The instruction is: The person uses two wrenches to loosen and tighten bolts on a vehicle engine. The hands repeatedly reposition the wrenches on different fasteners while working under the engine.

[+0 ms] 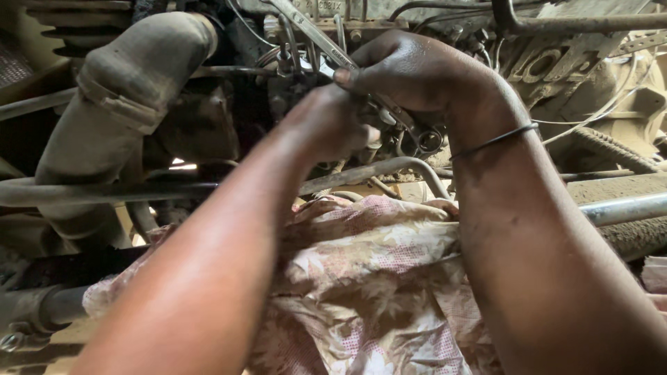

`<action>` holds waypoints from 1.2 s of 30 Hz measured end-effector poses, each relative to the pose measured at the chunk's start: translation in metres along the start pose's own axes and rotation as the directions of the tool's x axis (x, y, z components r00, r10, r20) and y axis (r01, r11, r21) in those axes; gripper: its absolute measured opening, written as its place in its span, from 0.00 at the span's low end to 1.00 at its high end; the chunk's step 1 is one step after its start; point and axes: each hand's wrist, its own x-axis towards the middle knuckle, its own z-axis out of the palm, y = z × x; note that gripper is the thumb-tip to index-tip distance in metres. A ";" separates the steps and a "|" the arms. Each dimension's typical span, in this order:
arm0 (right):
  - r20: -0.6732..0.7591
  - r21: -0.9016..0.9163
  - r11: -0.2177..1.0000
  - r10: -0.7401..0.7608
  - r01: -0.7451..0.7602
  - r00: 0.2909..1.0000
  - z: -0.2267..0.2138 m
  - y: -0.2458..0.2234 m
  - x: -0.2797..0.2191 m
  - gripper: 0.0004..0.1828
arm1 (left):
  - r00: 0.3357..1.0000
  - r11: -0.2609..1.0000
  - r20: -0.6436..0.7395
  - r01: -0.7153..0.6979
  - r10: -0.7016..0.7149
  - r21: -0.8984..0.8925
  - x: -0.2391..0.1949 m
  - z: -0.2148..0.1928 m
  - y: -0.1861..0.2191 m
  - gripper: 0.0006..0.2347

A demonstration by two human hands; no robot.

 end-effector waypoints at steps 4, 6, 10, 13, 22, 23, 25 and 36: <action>0.001 0.093 0.994 0.054 -0.054 0.999 0.005 -0.003 -0.003 0.20 | 0.996 0.989 0.018 0.088 -0.091 0.116 -0.004 -0.003 0.016 0.17; 0.033 0.117 0.993 -0.014 0.010 0.999 0.006 -0.005 -0.002 0.20 | 0.992 0.977 0.025 0.114 -0.121 0.180 -0.003 -0.006 0.024 0.18; 0.074 0.056 0.998 -0.009 0.004 0.997 0.008 -0.010 -0.005 0.18 | 0.978 0.907 0.034 0.177 -0.206 0.381 -0.001 -0.007 0.028 0.18; -0.001 -0.158 0.987 -0.004 0.003 1.000 0.006 -0.016 -0.016 0.17 | 0.987 0.896 -0.005 0.151 -0.163 0.417 0.002 -0.005 0.022 0.16; -0.472 -0.189 0.965 -0.252 0.182 0.845 0.001 -0.038 -0.062 0.13 | 0.971 0.938 -0.021 -0.223 0.237 0.265 0.011 0.003 0.004 0.33; -0.491 -0.181 0.975 -0.205 0.131 0.846 0.000 -0.041 -0.065 0.14 | 0.974 0.946 -0.012 -0.217 0.227 0.242 0.009 0.002 0.003 0.34; -0.523 -0.187 0.982 -0.083 -0.019 0.848 -0.003 -0.042 -0.068 0.15 | 0.970 0.946 -0.016 -0.234 0.244 0.224 0.007 0.002 0.004 0.35; -0.554 -0.787 0.580 -0.516 -0.209 0.654 0.002 0.105 -0.105 0.25 | 0.994 0.960 0.029 -0.107 0.103 0.260 0.015 0.005 0.011 0.37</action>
